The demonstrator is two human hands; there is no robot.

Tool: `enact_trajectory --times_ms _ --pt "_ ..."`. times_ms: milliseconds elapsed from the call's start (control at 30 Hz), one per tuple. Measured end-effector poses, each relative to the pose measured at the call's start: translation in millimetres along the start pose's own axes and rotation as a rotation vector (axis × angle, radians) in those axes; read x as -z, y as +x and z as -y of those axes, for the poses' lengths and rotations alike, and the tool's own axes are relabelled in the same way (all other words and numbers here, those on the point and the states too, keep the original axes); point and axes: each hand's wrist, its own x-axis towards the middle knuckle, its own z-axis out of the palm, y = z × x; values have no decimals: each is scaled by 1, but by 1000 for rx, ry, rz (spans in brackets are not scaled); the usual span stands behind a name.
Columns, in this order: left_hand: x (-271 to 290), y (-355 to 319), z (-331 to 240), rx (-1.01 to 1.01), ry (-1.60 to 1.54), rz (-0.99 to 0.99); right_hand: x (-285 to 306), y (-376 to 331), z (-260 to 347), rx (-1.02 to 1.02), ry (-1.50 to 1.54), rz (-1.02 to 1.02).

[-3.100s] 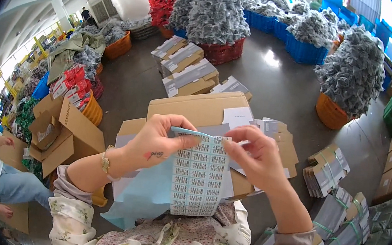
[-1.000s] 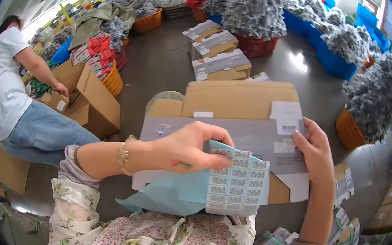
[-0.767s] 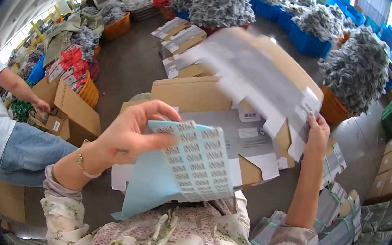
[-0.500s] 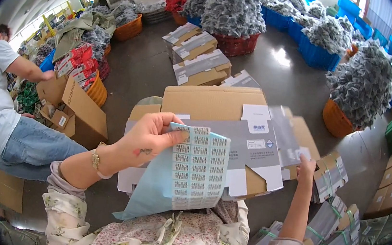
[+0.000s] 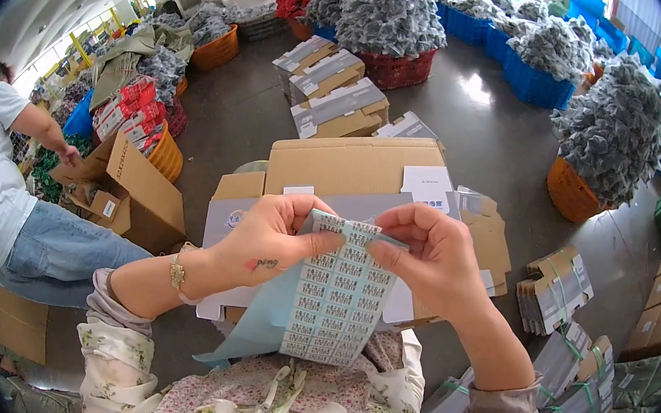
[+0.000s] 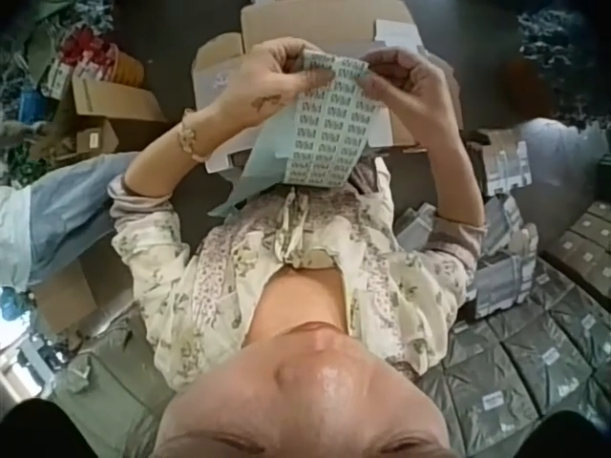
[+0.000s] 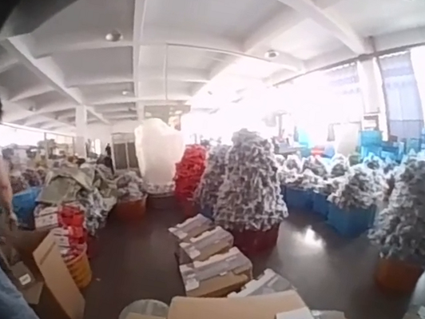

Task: Peeling small stickers from a sheet and applying them to the surfaces of flat cardboard boxes.

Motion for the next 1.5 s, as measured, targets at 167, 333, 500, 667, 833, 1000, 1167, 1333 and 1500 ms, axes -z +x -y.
enact_trajectory --times_ms 167,333,500,667,833,1000,1167,1333,1500 --pt "8 2 13 126 111 51 9 5 -12 347 -189 -104" --pt "14 -14 3 158 262 43 61 16 3 36 -605 -184" --pt "11 -12 1 171 282 90 72 25 -21 -61 -827 -159" --pt "12 -13 7 147 285 86 67 23 -35 157 -1144 -365" --pt "9 -13 14 72 249 41 56 22 -24 2 -1146 -327" --pt "-4 -6 20 63 192 71 69 23 -23 -48 -964 -365" --pt "-4 -7 20 38 121 169 56 14 -20 210 -975 -444" --pt "-4 -8 25 -40 131 133 53 16 -10 -141 -1075 -318" --pt "-3 -9 16 31 125 172 63 18 -26 111 -1416 -388"
